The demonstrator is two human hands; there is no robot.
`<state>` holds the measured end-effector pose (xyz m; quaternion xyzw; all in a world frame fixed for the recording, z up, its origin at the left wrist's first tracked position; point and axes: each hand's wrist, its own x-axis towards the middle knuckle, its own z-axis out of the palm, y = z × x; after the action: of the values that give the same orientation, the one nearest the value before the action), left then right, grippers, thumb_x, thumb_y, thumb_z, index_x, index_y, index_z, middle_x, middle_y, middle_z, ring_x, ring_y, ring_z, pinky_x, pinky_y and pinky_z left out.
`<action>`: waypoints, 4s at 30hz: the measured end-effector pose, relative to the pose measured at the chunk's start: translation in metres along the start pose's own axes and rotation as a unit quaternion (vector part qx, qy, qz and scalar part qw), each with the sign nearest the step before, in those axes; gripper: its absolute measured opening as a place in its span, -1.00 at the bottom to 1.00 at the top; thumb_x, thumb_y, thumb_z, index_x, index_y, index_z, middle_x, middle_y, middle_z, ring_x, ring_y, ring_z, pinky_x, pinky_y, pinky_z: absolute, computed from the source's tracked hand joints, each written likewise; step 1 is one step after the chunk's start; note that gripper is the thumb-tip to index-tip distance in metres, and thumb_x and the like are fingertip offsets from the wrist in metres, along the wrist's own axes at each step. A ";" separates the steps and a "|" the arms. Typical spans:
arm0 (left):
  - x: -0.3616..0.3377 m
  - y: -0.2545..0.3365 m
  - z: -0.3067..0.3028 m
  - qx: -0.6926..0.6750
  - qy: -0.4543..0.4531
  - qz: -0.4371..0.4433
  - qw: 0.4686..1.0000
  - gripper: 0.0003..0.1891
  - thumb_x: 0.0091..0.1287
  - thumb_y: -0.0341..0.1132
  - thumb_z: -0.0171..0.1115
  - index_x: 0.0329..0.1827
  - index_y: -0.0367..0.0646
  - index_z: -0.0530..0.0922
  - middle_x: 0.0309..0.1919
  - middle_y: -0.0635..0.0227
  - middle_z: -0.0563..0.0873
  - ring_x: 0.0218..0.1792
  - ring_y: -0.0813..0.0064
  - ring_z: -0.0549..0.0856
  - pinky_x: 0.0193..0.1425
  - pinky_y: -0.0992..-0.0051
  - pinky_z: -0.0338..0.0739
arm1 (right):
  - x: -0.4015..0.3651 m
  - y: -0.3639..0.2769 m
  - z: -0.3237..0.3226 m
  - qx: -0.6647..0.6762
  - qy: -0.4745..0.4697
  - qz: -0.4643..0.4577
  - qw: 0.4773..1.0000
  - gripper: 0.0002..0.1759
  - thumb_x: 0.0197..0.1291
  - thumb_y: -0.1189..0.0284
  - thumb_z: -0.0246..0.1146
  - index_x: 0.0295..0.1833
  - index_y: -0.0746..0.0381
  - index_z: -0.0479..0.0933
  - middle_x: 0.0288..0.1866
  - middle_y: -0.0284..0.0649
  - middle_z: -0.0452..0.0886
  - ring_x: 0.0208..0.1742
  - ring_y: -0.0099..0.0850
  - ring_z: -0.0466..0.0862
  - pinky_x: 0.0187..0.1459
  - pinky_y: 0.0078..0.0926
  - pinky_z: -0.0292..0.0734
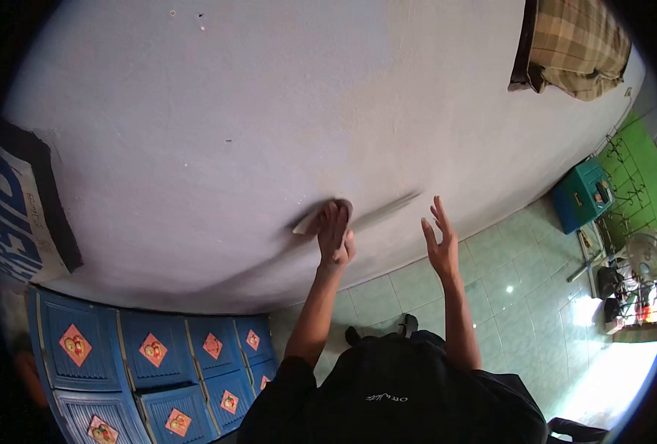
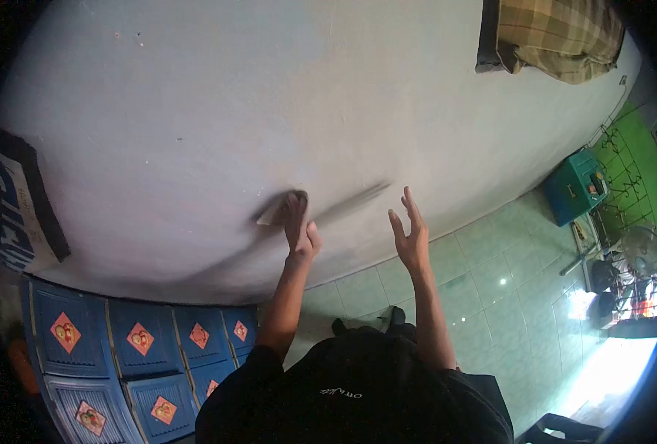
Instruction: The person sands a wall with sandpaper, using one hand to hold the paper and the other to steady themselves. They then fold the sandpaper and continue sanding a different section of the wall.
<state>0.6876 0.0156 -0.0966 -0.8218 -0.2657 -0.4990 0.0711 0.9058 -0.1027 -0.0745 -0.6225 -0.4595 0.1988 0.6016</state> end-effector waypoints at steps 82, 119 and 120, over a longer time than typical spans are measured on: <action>0.077 0.108 0.110 0.039 0.023 -0.113 0.993 -0.55 0.40 -0.40 -0.09 0.26 -0.58 0.32 0.23 -0.31 0.41 0.27 -0.40 0.35 0.35 -0.18 0.19 | 0.087 0.012 -0.092 -0.074 -0.053 -0.114 0.989 -0.30 0.32 0.51 0.16 0.50 0.33 0.04 0.50 0.12 0.13 0.51 -0.02 0.15 0.44 -0.20 0.17; 0.048 0.127 0.182 0.133 0.113 -0.114 0.978 -0.57 0.29 -0.39 0.00 0.15 -0.57 0.39 0.05 -0.33 0.50 0.10 -0.36 0.49 0.21 -0.16 0.32 | 0.109 0.044 -0.131 -0.066 -0.169 -0.114 0.977 -0.18 0.31 0.45 0.19 0.53 0.35 -0.11 0.55 0.15 -0.01 0.55 -0.02 0.06 0.47 -0.11 0.07; 0.012 0.125 0.200 0.136 0.037 -0.137 0.981 -0.57 0.26 -0.40 0.02 0.13 -0.56 0.41 0.04 -0.34 0.49 0.10 -0.34 0.48 0.21 -0.17 0.32 | 0.111 0.047 -0.132 -0.108 -0.185 -0.123 0.969 -0.16 0.32 0.42 0.19 0.54 0.34 -0.14 0.55 0.15 -0.04 0.56 -0.02 0.03 0.48 -0.05 0.00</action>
<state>0.9116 -0.0096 -0.1656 -0.7412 -0.4385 -0.4933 0.1224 1.0826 -0.0812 -0.0582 -0.5746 -0.6545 0.1841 0.4557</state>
